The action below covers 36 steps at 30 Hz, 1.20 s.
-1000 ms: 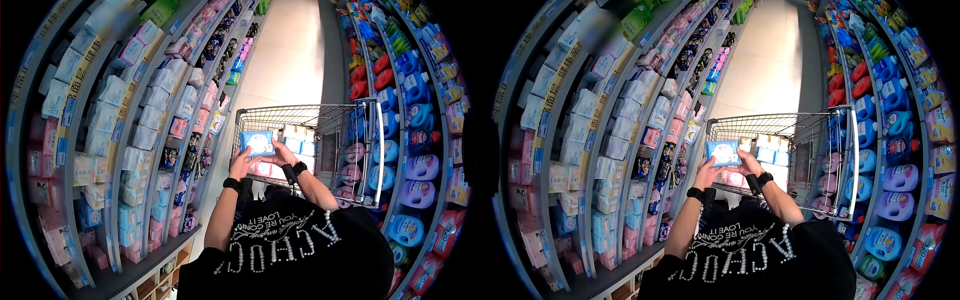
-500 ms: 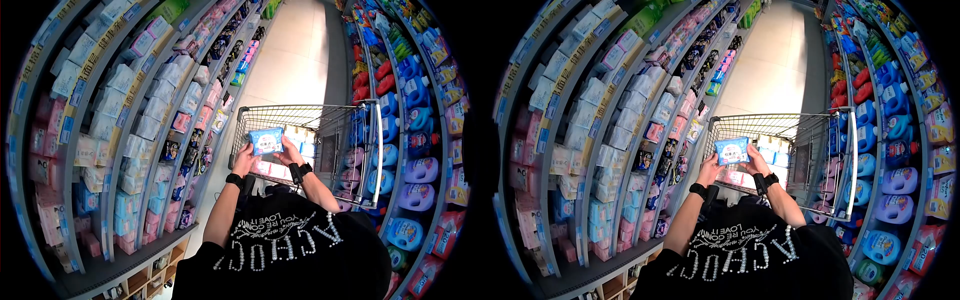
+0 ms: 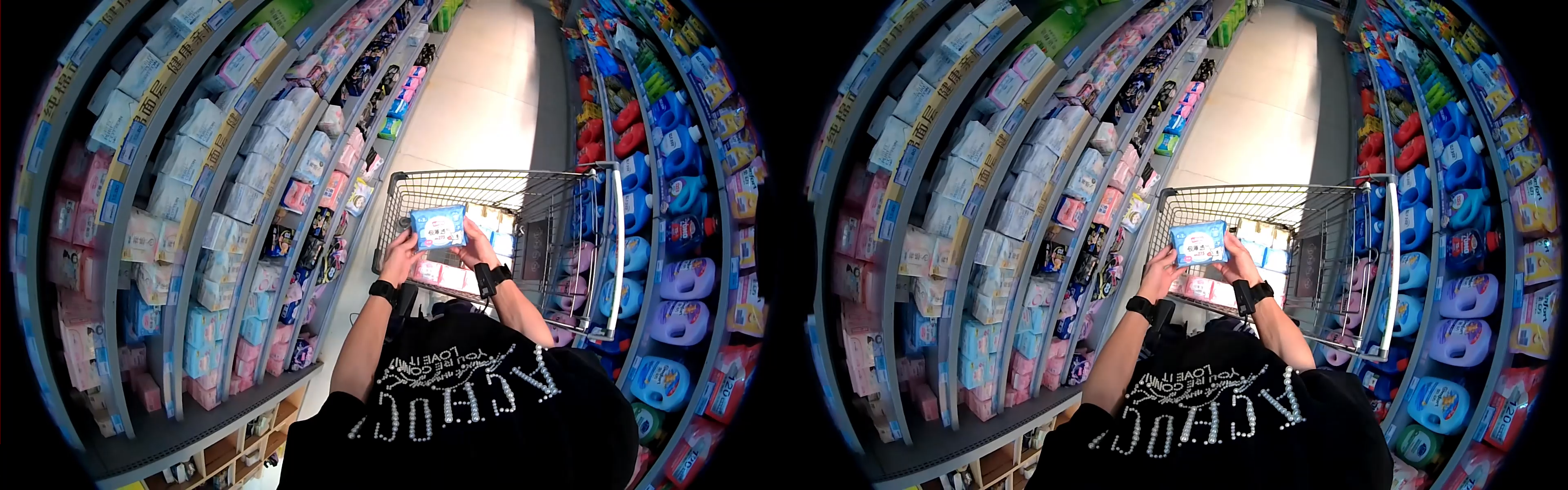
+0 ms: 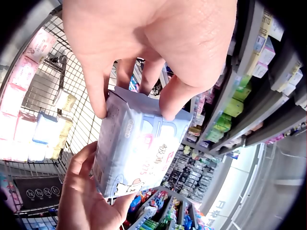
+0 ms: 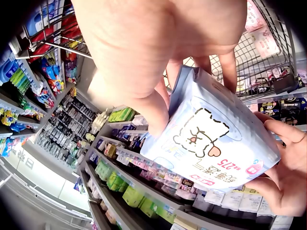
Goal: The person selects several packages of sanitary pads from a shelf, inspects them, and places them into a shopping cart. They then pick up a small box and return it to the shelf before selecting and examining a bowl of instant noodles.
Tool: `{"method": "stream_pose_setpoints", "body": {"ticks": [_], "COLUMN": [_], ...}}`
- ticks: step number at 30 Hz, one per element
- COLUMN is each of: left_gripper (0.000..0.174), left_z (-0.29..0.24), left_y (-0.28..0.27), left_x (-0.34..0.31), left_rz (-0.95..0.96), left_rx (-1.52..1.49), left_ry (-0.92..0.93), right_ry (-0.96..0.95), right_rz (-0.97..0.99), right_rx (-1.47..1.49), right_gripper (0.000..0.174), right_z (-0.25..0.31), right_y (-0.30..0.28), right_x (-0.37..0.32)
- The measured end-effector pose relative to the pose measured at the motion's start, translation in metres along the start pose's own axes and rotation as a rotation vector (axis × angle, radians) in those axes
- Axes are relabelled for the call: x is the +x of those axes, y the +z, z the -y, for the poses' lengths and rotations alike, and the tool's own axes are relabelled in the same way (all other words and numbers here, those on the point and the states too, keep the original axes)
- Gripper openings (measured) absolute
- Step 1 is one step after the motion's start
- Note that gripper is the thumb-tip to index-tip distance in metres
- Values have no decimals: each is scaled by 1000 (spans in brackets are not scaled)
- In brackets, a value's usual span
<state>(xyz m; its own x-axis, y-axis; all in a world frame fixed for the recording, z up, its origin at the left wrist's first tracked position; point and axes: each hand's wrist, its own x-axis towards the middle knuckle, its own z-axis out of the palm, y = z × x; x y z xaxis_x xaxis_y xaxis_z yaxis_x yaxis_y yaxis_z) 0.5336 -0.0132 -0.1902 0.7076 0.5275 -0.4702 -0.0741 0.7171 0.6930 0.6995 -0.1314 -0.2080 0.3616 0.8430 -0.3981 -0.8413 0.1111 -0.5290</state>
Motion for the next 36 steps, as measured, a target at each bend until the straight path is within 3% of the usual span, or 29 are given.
{"method": "stream_pose_setpoints", "body": {"ticks": [12,15,20,23,24,26,30,32,36], "left_gripper": [45,45,46,56,43,39,39,39,40], "left_z": [4,8,-17,-44,-51,-71,-97,-112,-154], "left_y": [-4,-15,-37,-67,-80,-99,-154,-173,-182], "left_x": [-4,-4,-34,-63,-73,-105,-164,-200,-286], "left_rz": [16,-59,-241,-386,-445,-543,-629,-700,-876], "left_rx": [-41,-55,71,84,137,147,154,120,157], "left_ry": [2,5,126,192,224,304,470,541,683], "right_ry": [64,79,172,263,289,359,300,204,87], "right_rz": [-14,-23,138,233,279,415,676,893,1128], "right_rx": [-42,-130,-326,-443,-474,-465,-718,-786,-961], "right_gripper": [34,31,29,29,31,32,55,56,53], "right_z": [3,0,-28,-46,-54,-77,-132,-163,-197], "right_y": [3,18,43,107,131,169,250,286,372], "right_x": [1,4,50,61,61,69,64,62,15]}}
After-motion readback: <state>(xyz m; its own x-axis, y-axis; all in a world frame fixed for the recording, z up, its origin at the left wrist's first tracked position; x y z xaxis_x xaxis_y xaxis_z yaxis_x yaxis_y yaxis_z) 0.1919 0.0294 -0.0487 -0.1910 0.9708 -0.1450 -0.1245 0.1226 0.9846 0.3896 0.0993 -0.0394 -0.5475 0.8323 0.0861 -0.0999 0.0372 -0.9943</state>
